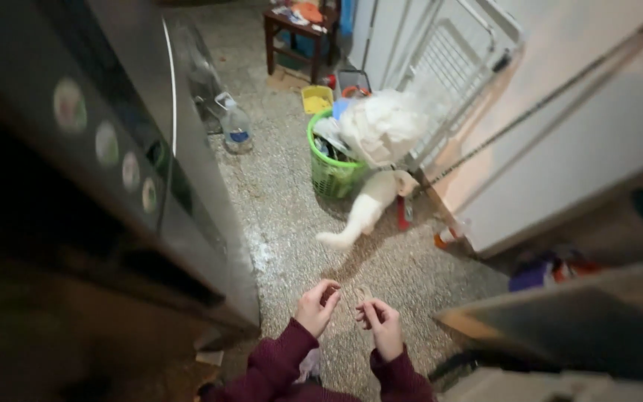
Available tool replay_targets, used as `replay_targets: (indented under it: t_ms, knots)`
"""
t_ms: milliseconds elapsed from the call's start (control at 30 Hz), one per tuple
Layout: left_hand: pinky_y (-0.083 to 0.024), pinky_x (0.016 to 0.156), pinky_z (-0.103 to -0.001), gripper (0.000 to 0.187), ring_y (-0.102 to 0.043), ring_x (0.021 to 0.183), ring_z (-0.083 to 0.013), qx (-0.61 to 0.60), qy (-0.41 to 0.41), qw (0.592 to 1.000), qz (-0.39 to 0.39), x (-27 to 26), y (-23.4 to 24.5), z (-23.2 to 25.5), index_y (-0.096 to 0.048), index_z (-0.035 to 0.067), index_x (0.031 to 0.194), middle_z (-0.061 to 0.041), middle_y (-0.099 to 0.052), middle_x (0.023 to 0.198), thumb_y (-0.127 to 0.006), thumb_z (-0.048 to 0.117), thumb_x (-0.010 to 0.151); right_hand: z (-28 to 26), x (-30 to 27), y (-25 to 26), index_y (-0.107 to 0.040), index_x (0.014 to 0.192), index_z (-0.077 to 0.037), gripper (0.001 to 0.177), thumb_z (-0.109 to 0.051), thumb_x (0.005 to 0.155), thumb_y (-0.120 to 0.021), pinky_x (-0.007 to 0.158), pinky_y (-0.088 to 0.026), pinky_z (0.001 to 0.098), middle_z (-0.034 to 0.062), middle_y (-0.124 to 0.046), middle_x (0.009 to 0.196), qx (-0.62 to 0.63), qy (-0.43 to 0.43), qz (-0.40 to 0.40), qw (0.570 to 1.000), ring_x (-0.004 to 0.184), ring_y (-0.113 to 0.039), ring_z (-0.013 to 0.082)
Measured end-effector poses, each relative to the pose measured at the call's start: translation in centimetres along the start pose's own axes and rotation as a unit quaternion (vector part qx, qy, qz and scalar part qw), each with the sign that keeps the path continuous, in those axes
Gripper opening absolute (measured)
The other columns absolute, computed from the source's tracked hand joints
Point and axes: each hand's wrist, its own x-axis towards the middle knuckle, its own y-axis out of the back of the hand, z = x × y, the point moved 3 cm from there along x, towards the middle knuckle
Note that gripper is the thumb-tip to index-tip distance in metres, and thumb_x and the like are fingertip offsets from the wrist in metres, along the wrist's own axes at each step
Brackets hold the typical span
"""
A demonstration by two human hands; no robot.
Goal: Carrying a glass, lemon, can of drink, and cutlery from the kitchen to the dining table.
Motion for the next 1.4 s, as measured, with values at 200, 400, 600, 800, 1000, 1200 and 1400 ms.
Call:
replay_targets:
  t_ms: [200,400,600,800,1000,1200,1400]
  knots:
    - [-0.056,0.066,-0.029,0.017,-0.072,0.072,-0.0139,-0.014,0.041,0.997,0.069,8.9,5.0,-0.6,-0.068,0.005,0.11,-0.007,-0.074,0.082,-0.067,0.011,0.094,-3.5,12.0,-4.4,-0.075,0.094,0.0,0.023,-0.017,0.099,-0.062,0.058,-0.048,0.0236,0.0035,-0.071,0.073,0.026,0.006,-0.086,0.996,0.063,-0.06,0.0083]
    - [-0.058,0.068,-0.029,0.017,-0.073,0.074,-0.0135,-0.015,0.079,0.986,0.148,16.3,7.6,-5.7,-0.068,0.005,0.109,-0.007,-0.075,0.085,-0.068,0.009,0.093,-5.5,23.3,-10.6,-0.073,0.103,-0.004,0.013,-0.012,0.094,-0.066,0.058,-0.049,0.0225,0.0007,-0.069,0.077,0.022,-0.014,-0.182,0.983,0.068,-0.067,0.0081]
    - [-0.057,0.068,-0.027,0.015,-0.073,0.075,-0.0117,0.024,0.095,0.976,0.192,28.7,10.4,-8.6,-0.069,0.005,0.108,-0.004,-0.075,0.083,-0.068,0.011,0.094,-7.1,37.8,-14.9,-0.072,0.099,-0.003,0.01,-0.01,0.094,-0.068,0.057,-0.05,0.0228,0.0008,-0.072,0.08,0.021,0.016,-0.238,0.971,0.07,-0.068,0.0087]
    - [-0.056,0.064,-0.027,0.017,-0.069,0.071,-0.0113,0.013,0.116,0.965,0.236,41.8,14.5,-12.2,-0.07,0.005,0.107,-0.004,-0.075,0.082,-0.069,0.011,0.092,-10.9,53.0,-19.1,-0.074,0.096,-0.001,0.02,-0.015,0.1,-0.062,0.058,-0.046,0.0221,0.0024,-0.07,0.075,0.021,0.02,-0.279,0.96,0.064,-0.058,0.0068]
    - [-0.056,0.065,-0.026,0.014,-0.069,0.07,-0.0102,0.031,0.119,0.957,0.261,50.9,17.2,-13.5,-0.071,0.004,0.104,-0.004,-0.075,0.081,-0.07,0.012,0.092,-14.5,62.6,-23.0,-0.075,0.102,-0.001,0.02,-0.015,0.101,-0.06,0.059,-0.046,0.0219,0.0014,-0.069,0.075,0.008,-0.003,-0.306,0.952,0.064,-0.055,0.0062]
    - [-0.053,0.061,-0.025,0.013,-0.065,0.067,-0.0084,0.011,0.177,0.948,0.266,62.4,20.5,-18.4,-0.071,0.006,0.104,-0.003,-0.074,0.078,-0.07,0.013,0.093,-14.6,72.8,-28.2,-0.071,0.109,-0.003,0.016,-0.008,0.094,-0.067,0.061,-0.051,0.0222,0.0005,-0.072,0.081,-0.008,-0.012,-0.319,0.948,0.069,-0.063,0.007]
    - [-0.052,0.064,-0.024,0.014,-0.063,0.072,-0.0085,-0.02,0.105,0.96,0.258,78.3,26.9,-21.4,-0.072,0.005,0.105,-0.002,-0.072,0.082,-0.069,0.01,0.093,-14.2,87.6,-34.0,-0.071,0.104,-0.001,0.012,-0.01,0.097,-0.067,0.061,-0.049,0.0217,0.0015,-0.072,0.08,0.011,-0.022,-0.303,0.953,0.069,-0.064,0.0067]
